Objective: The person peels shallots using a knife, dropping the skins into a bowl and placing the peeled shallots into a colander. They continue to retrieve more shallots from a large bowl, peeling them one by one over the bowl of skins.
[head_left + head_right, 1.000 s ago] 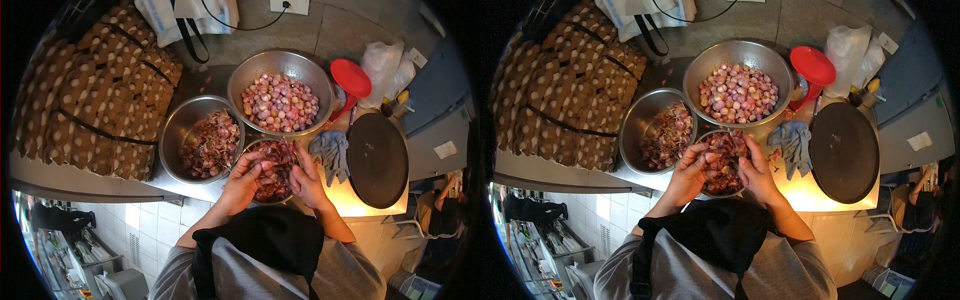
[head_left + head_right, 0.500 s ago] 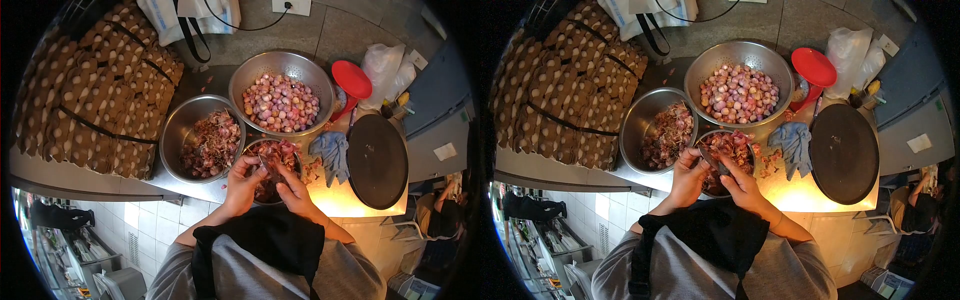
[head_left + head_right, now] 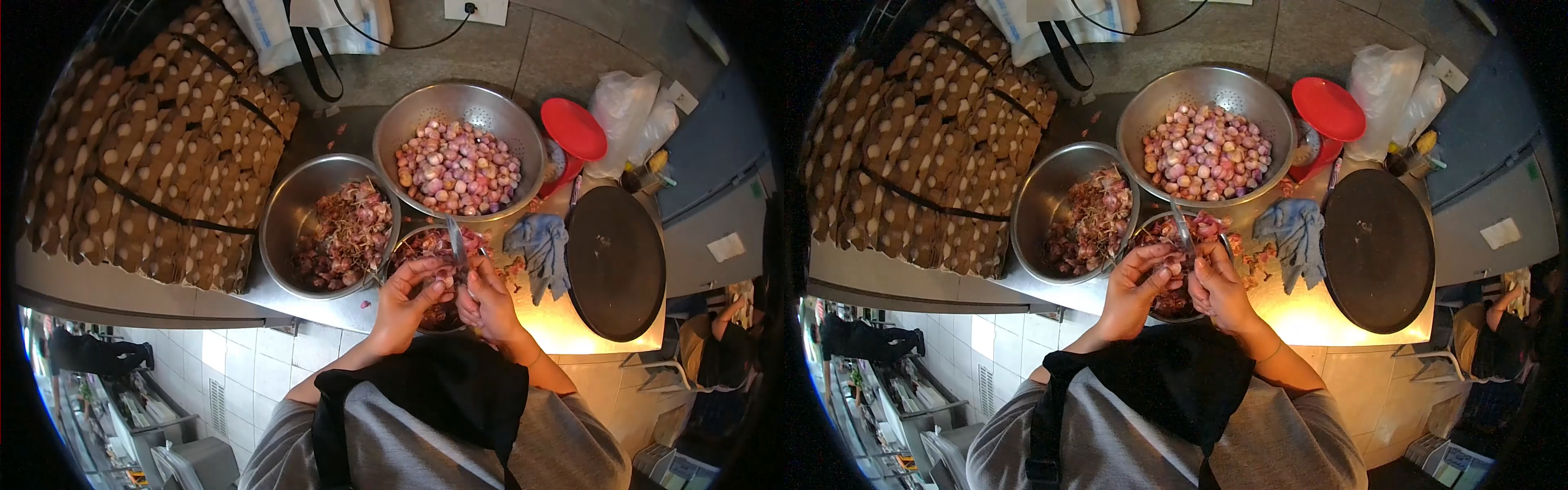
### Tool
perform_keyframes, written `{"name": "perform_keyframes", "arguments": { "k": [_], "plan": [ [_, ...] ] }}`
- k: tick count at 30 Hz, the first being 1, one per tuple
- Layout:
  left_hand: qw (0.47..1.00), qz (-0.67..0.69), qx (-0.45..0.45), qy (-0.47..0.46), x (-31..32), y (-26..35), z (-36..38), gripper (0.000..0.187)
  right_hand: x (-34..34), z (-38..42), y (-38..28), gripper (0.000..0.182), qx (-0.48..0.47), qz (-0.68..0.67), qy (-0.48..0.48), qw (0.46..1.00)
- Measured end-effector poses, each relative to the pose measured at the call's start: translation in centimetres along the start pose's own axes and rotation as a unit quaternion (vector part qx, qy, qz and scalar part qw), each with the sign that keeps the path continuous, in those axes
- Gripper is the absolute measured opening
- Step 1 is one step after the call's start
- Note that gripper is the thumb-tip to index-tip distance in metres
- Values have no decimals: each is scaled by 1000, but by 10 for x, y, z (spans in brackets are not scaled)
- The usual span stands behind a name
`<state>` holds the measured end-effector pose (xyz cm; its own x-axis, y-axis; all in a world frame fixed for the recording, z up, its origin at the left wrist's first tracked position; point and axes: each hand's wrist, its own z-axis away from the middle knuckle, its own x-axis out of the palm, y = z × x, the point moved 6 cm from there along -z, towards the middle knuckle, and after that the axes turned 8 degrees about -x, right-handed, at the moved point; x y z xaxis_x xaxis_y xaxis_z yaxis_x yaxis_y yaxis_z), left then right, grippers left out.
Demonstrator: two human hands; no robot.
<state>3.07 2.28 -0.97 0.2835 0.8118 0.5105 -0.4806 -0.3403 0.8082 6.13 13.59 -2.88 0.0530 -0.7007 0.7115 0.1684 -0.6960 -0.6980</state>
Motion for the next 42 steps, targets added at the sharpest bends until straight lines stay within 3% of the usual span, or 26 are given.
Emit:
{"name": "perform_keyframes", "arguments": {
  "k": [3,6,9,14,16,19,22,28,34,37,42],
  "plan": [
    [1000,-4,15,-6,-7,-2,-1,27,-7,0,-4,35,-12,81,63,995],
    [999,-17,30,10,-13,6,-2,27,-4,1,-7,44,-66,194,37,978],
    [999,-18,11,42,-16,9,-2,25,3,7,-5,45,-47,215,-70,973],
    [996,-62,41,46,-15,14,-2,25,21,11,-21,41,-126,399,-67,906],
    [992,-94,62,53,-15,16,-2,24,26,11,-27,40,-200,481,-85,849],
    [986,-138,79,58,-17,17,-2,22,24,12,-29,38,-139,528,-73,835],
    [984,-150,71,57,-15,19,0,21,24,13,-31,37,-138,546,-65,824],
    [986,-143,52,61,-13,21,1,23,23,12,-30,37,-236,498,-64,832],
    [986,-149,55,46,-16,17,0,21,21,12,-32,38,-145,589,-66,792],
    [988,-141,53,43,-15,18,0,20,23,12,-33,37,-194,529,-64,823],
    [989,-131,42,53,-13,18,0,20,21,12,-32,36,-198,532,-66,821]
  ]
}}
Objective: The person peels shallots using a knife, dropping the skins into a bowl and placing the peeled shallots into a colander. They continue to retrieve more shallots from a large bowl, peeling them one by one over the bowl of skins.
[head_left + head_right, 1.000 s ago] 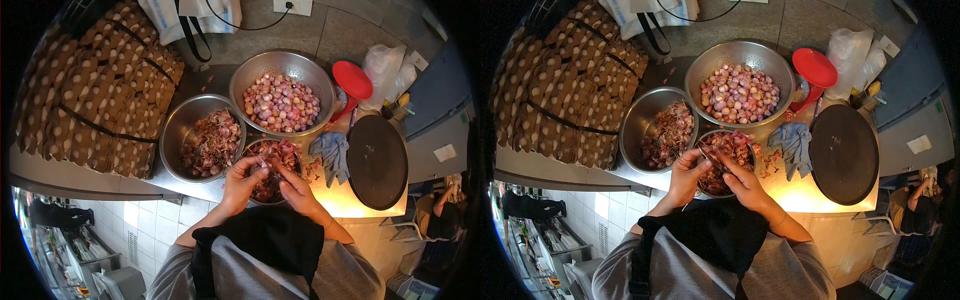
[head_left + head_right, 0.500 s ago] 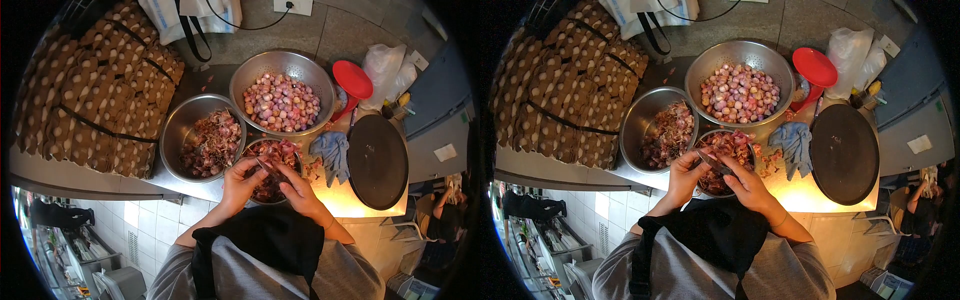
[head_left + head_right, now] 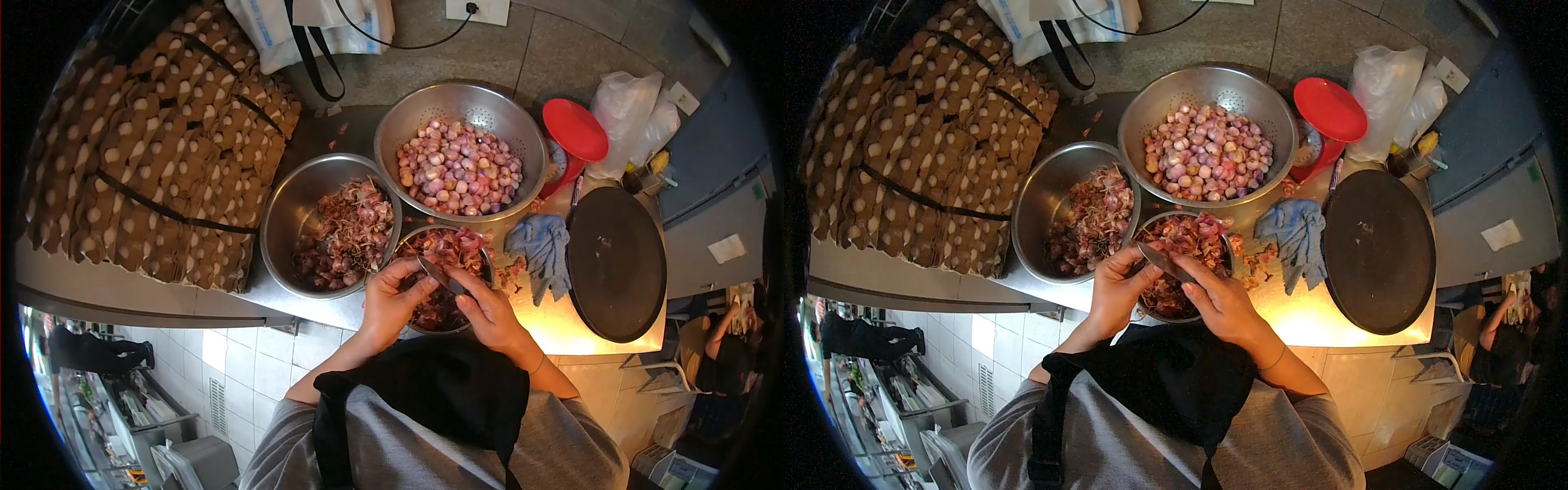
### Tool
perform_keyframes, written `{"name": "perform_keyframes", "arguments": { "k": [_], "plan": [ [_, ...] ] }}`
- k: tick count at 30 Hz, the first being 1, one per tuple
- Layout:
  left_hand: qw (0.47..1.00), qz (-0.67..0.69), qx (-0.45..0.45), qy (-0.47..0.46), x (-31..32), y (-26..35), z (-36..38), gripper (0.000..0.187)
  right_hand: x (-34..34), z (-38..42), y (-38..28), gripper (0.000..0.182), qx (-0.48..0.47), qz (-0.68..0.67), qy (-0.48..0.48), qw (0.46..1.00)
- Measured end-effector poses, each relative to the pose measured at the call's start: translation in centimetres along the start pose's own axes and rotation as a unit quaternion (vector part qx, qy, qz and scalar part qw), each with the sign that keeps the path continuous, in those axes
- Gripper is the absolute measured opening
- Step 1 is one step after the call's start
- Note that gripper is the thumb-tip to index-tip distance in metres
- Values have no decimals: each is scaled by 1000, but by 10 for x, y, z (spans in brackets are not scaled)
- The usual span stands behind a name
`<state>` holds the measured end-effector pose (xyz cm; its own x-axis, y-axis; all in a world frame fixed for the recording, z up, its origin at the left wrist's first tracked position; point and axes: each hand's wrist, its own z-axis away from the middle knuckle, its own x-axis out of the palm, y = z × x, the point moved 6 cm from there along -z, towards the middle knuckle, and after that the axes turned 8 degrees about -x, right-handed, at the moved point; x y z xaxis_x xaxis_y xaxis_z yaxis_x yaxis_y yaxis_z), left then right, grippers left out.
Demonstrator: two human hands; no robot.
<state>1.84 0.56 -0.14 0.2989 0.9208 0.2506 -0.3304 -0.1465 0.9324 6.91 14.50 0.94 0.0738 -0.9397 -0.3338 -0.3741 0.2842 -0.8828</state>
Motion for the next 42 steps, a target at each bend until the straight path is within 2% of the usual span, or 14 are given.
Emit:
{"name": "perform_keyframes", "arguments": {
  "k": [7,10,13,14,16,18,21,22,27,31,37,39,42],
  "plan": [
    [1000,-13,2,1,1,1,-1,20,4,3,10,37,23,-144,14,989],
    [1000,-19,9,-3,1,1,-1,21,2,2,5,38,42,-90,-19,995],
    [1000,-22,6,-12,0,-3,-3,24,3,3,14,37,-25,-49,9,998],
    [1000,-18,1,-13,0,-4,-3,27,5,6,22,37,31,-152,5,988],
    [1000,2,-2,-24,3,-2,-3,32,11,11,29,37,140,-350,-5,926],
    [998,33,4,-44,7,5,-1,37,11,11,33,36,145,-362,24,921],
    [998,-24,27,-51,1,-1,-6,44,10,12,37,36,155,-393,36,906],
    [998,-23,4,-63,2,-3,-6,43,10,12,37,37,159,-405,34,900],
    [990,52,-97,-86,9,-15,-8,39,15,12,38,37,181,-418,38,890],
    [990,82,-92,-66,9,-16,-10,32,14,11,35,37,197,-418,42,886],
    [979,181,-55,-77,5,-11,-10,26,-1,6,31,40,177,-313,92,929],
    [979,177,-39,-95,1,-13,-11,24,1,6,28,41,161,-299,49,940],
    [986,131,-69,-72,-2,-13,-12,23,6,11,28,41,153,-311,15,938]
  ]
}}
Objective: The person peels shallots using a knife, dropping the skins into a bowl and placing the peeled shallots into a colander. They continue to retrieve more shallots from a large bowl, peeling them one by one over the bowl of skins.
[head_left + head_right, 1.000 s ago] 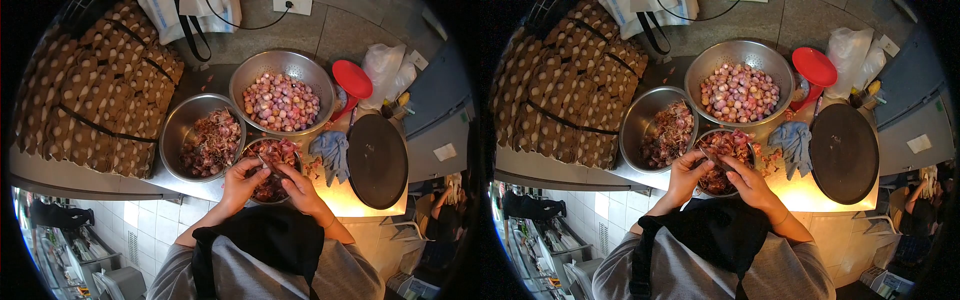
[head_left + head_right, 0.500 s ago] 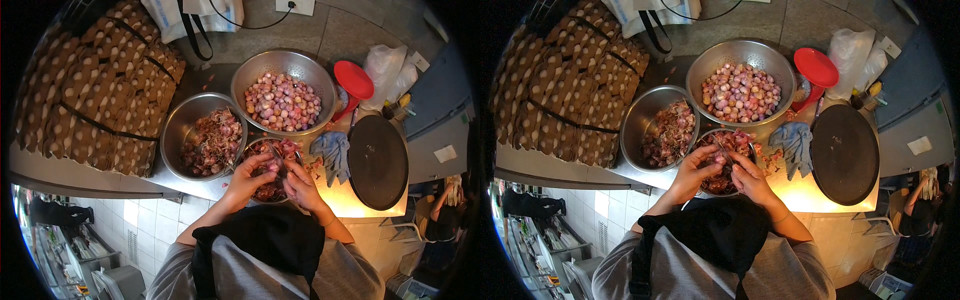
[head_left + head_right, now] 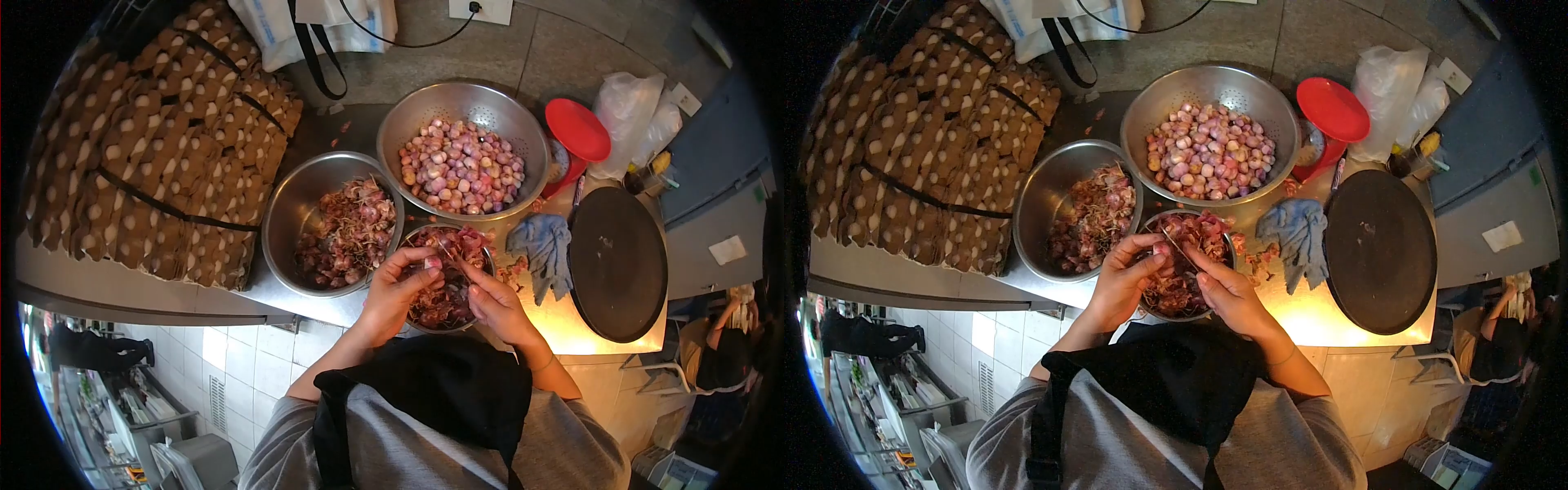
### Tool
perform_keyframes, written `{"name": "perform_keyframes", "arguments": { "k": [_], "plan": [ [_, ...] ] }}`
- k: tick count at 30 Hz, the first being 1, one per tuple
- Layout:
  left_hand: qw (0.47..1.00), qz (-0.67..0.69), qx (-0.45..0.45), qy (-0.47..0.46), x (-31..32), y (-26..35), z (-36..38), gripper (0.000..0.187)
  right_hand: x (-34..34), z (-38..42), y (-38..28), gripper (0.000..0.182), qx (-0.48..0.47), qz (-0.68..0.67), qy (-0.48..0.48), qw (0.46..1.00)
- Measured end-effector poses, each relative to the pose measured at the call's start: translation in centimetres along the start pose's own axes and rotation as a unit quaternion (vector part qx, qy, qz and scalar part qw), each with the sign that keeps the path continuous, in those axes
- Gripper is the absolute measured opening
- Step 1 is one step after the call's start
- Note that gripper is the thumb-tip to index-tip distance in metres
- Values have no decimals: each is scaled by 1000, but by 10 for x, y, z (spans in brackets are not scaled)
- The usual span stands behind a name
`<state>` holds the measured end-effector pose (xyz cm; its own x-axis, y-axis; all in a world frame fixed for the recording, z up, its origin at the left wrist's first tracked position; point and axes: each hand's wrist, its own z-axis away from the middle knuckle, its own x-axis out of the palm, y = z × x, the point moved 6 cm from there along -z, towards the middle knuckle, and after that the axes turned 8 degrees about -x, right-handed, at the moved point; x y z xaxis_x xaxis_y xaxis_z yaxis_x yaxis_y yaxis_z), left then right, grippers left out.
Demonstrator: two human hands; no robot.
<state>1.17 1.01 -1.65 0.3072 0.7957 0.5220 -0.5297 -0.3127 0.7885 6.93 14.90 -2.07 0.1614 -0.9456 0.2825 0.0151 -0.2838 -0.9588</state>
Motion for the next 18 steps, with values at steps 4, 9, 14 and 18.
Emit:
{"name": "perform_keyframes", "arguments": {
  "k": [4,9,14,18],
  "plan": [
    [999,-7,-46,26,4,-2,3,26,1,1,-1,42,13,8,-29,999],
    [999,-12,-37,23,7,0,5,29,13,-4,-23,42,-146,252,-32,956],
    [999,-26,-21,19,6,-1,5,27,16,-4,-27,41,-165,334,-15,928],
    [999,-28,-18,23,5,-2,6,25,14,-3,-25,39,-116,363,-23,924]
  ]
}}
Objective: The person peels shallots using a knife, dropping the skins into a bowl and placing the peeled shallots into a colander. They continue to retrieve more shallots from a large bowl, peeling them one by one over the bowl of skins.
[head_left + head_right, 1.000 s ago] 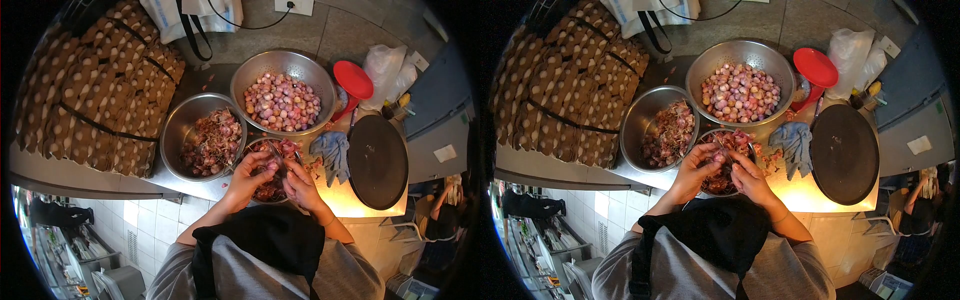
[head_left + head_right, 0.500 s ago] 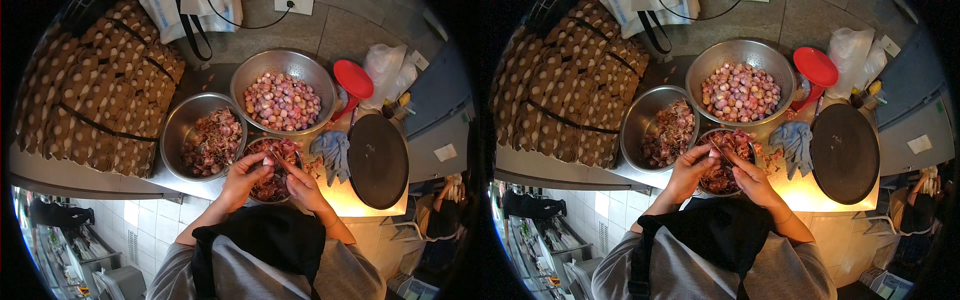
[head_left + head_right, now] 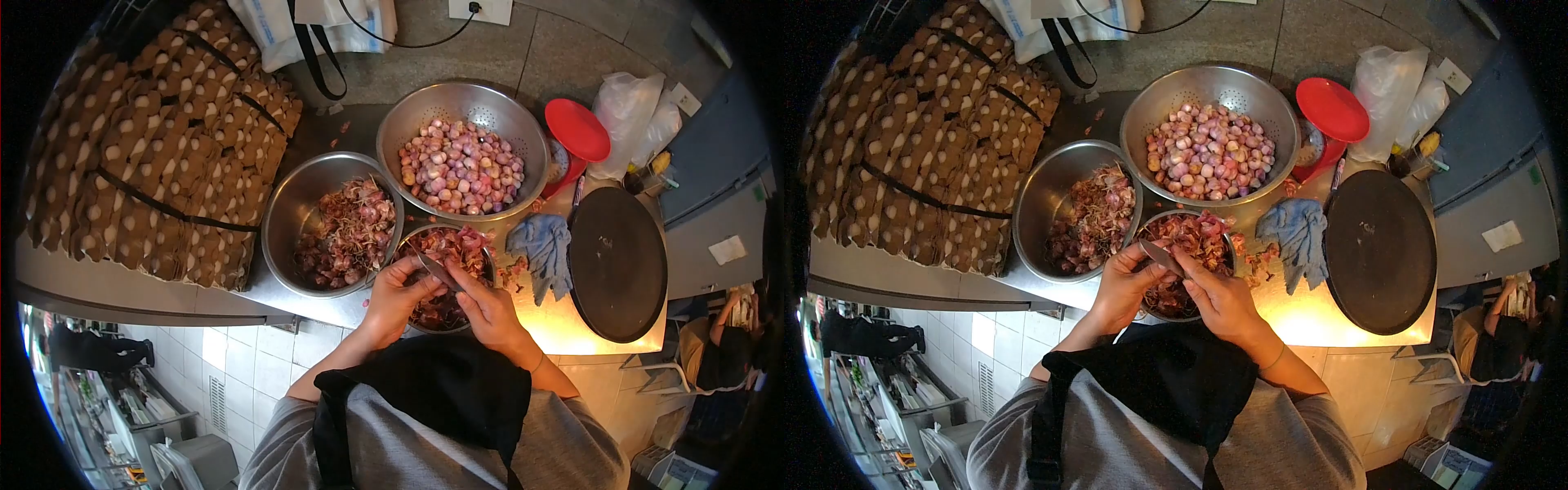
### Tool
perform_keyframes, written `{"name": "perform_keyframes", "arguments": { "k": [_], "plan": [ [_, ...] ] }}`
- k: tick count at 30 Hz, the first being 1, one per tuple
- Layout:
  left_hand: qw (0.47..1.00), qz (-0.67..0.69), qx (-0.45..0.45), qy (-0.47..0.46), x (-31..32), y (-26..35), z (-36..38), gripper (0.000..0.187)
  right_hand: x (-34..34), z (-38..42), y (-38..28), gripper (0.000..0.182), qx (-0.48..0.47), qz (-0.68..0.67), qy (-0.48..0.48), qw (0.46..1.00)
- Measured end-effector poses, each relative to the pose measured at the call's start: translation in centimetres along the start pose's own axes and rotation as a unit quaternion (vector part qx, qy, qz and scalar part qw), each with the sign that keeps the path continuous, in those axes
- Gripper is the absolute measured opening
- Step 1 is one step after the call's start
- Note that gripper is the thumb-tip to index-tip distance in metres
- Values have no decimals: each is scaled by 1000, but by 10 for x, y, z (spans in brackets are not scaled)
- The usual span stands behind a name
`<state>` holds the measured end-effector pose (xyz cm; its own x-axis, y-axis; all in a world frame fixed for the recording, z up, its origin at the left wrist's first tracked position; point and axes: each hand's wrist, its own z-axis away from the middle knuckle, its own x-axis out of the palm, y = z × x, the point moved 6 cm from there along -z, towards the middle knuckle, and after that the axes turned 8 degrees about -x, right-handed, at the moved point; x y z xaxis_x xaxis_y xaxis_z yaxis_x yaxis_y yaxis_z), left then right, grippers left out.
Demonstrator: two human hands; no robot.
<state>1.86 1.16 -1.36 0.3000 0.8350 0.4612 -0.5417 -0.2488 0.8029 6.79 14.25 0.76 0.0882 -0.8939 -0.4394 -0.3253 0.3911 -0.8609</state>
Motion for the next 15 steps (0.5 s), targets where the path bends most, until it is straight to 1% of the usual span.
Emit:
{"name": "perform_keyframes", "arguments": {
  "k": [1,4,7,10,14,15],
  "plan": [
    [1000,3,-3,-4,-1,-2,-1,24,0,0,1,39,7,5,-5,1000],
    [1000,7,-9,-7,-2,-5,-2,24,0,0,6,37,-20,-92,47,994],
    [1000,-1,-16,-2,3,1,1,23,-4,-2,14,37,1,-119,72,990],
    [1000,-2,-23,-8,8,5,4,25,-7,-1,25,37,23,-117,76,990],
    [1000,19,-17,-8,9,8,4,25,-10,-4,11,39,-3,-91,82,992],
    [1000,20,-18,-6,7,7,3,25,-8,-3,14,39,9,-122,69,990]
  ]
}}
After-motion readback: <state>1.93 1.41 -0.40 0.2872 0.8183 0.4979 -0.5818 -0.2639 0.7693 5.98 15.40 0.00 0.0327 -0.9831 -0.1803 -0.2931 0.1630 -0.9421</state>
